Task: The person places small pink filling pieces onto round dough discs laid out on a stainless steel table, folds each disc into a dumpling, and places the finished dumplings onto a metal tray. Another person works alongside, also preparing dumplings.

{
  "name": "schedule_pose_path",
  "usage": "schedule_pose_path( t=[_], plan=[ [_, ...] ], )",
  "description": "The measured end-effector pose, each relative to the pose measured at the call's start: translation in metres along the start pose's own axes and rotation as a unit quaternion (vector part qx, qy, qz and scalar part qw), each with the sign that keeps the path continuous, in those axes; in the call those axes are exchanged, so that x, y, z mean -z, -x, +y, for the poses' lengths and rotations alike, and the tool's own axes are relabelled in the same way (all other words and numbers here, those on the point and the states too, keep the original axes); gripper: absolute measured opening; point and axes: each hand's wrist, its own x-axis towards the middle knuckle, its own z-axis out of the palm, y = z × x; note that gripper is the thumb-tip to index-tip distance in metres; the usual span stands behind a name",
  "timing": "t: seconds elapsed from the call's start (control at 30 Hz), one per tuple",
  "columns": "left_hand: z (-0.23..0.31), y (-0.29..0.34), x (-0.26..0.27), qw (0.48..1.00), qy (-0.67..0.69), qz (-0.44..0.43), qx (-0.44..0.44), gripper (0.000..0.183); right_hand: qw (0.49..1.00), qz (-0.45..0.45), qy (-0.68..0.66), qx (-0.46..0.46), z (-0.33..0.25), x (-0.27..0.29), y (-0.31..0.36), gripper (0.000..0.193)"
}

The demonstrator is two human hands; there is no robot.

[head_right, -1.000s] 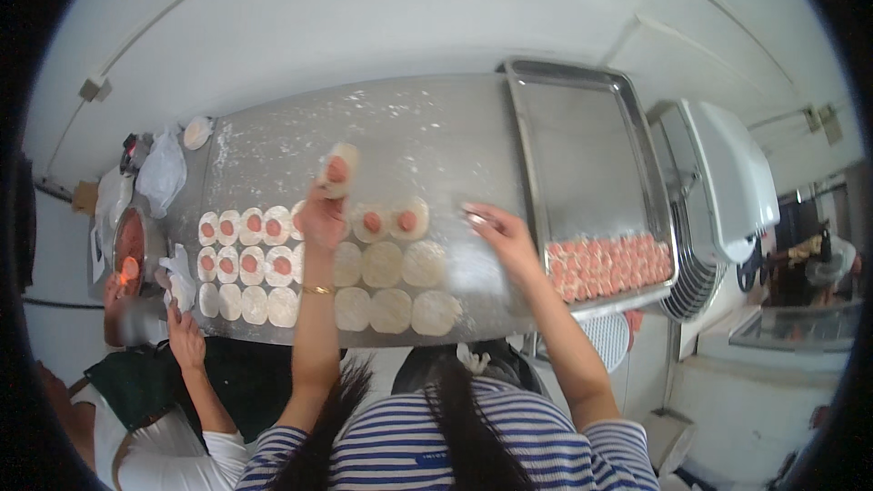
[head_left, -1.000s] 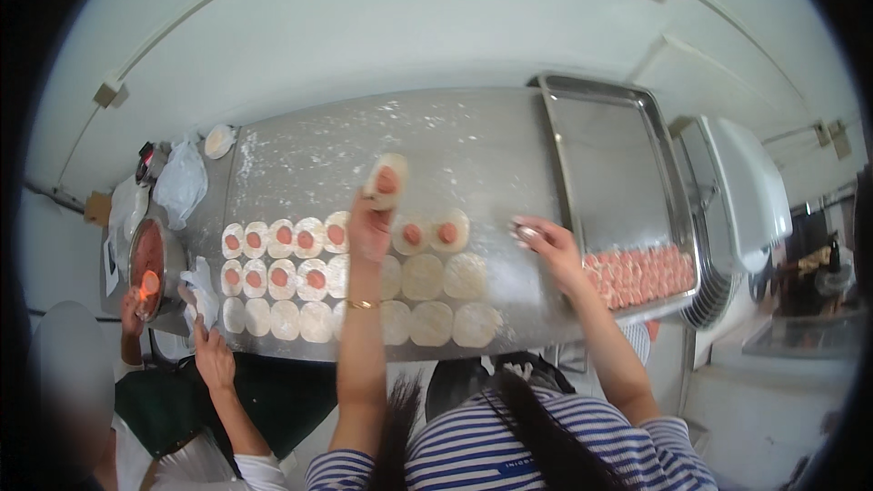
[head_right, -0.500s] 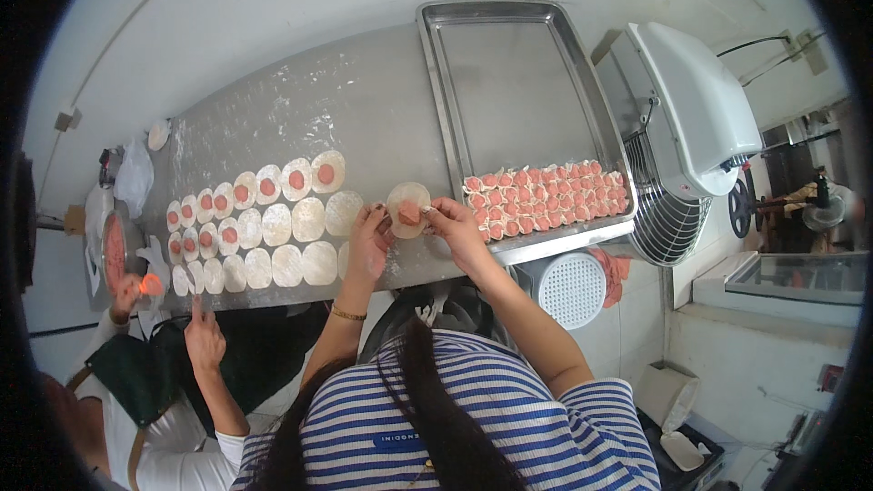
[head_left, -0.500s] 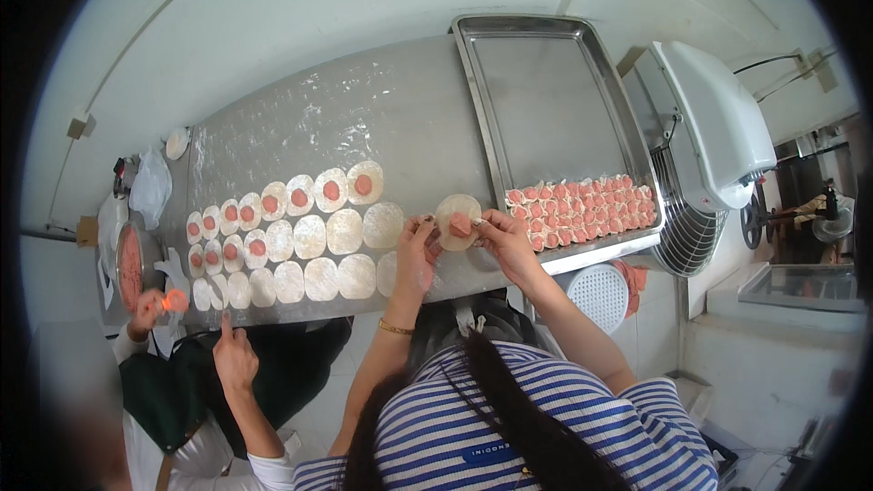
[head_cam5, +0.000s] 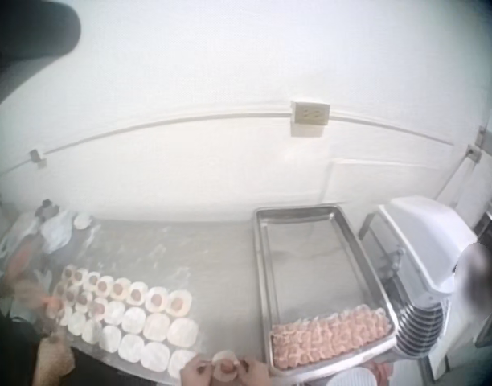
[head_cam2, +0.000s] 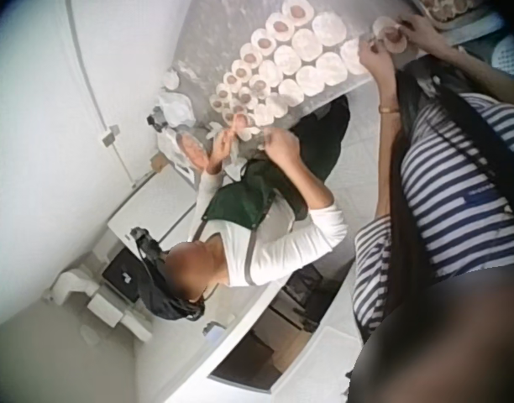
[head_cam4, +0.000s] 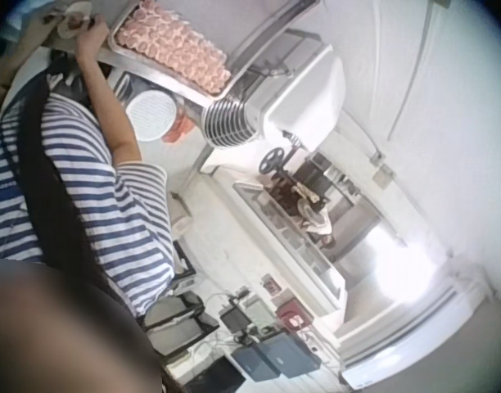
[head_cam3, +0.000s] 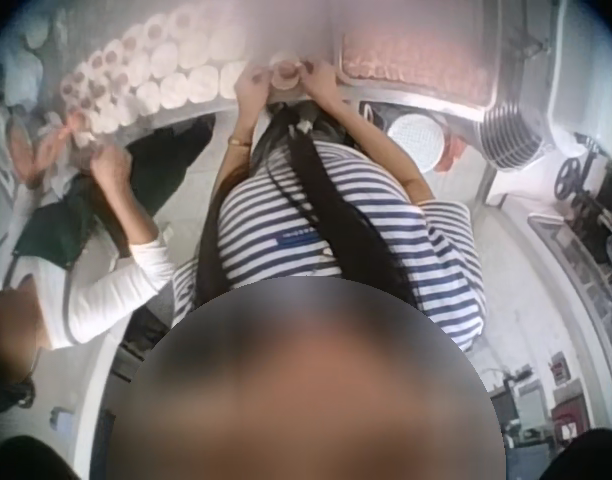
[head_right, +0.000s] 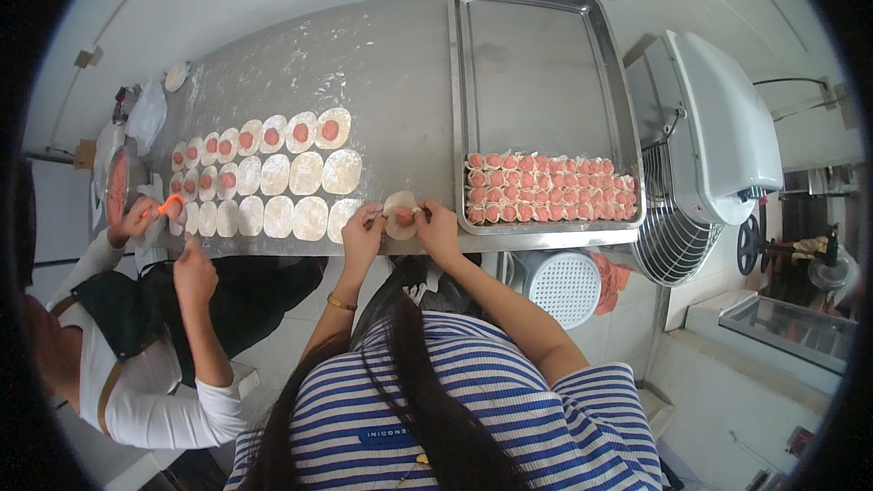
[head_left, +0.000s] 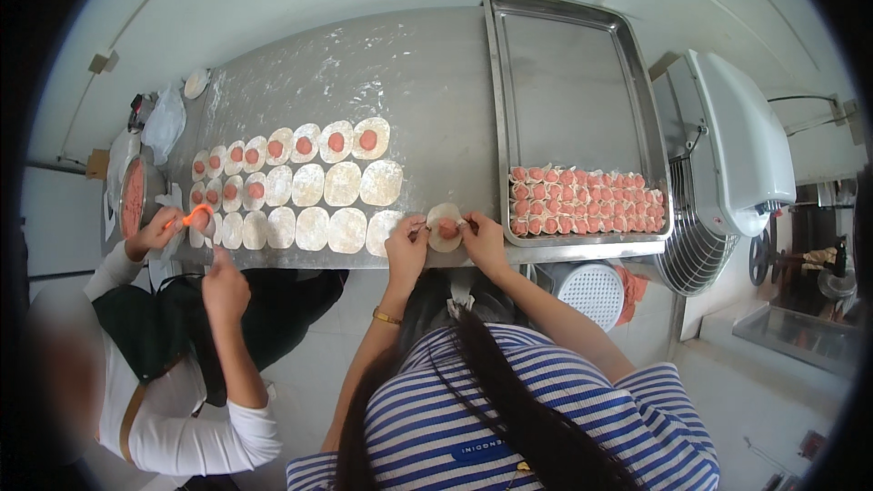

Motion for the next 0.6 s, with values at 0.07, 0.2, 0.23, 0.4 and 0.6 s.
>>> schedule_pose_path(
  t=[0.07, 0.2, 0.23, 0.4, 0.6],
  plan=[
    [-0.003, 0.003, -0.001, 1.0, 0.014, -0.011, -0.001, 0.026, 1.0, -0.009, -0.029, -0.006, 0.001, 0.001, 0.001, 0.015],
    [0.0, 0.009, -0.005, 0.982, 0.181, -0.04, 0.037, 0.028, 0.99, -0.04, -0.133, 0.007, 0.013, 0.0, 0.004, 0.019],
    [0.013, 0.013, -0.005, 0.98, 0.189, -0.049, 0.037, 0.027, 0.987, -0.051, -0.152, 0.012, 0.014, 0.001, 0.005, 0.021],
    [0.017, 0.015, -0.007, 0.965, 0.246, -0.076, 0.047, 0.025, 0.987, -0.059, -0.134, 0.058, 0.009, 0.005, 0.005, 0.025],
    [0.026, 0.012, -0.003, 0.952, 0.289, -0.062, 0.083, 0.013, 0.951, -0.076, -0.299, -0.018, 0.0, 0.006, -0.003, 0.02]
  ],
)
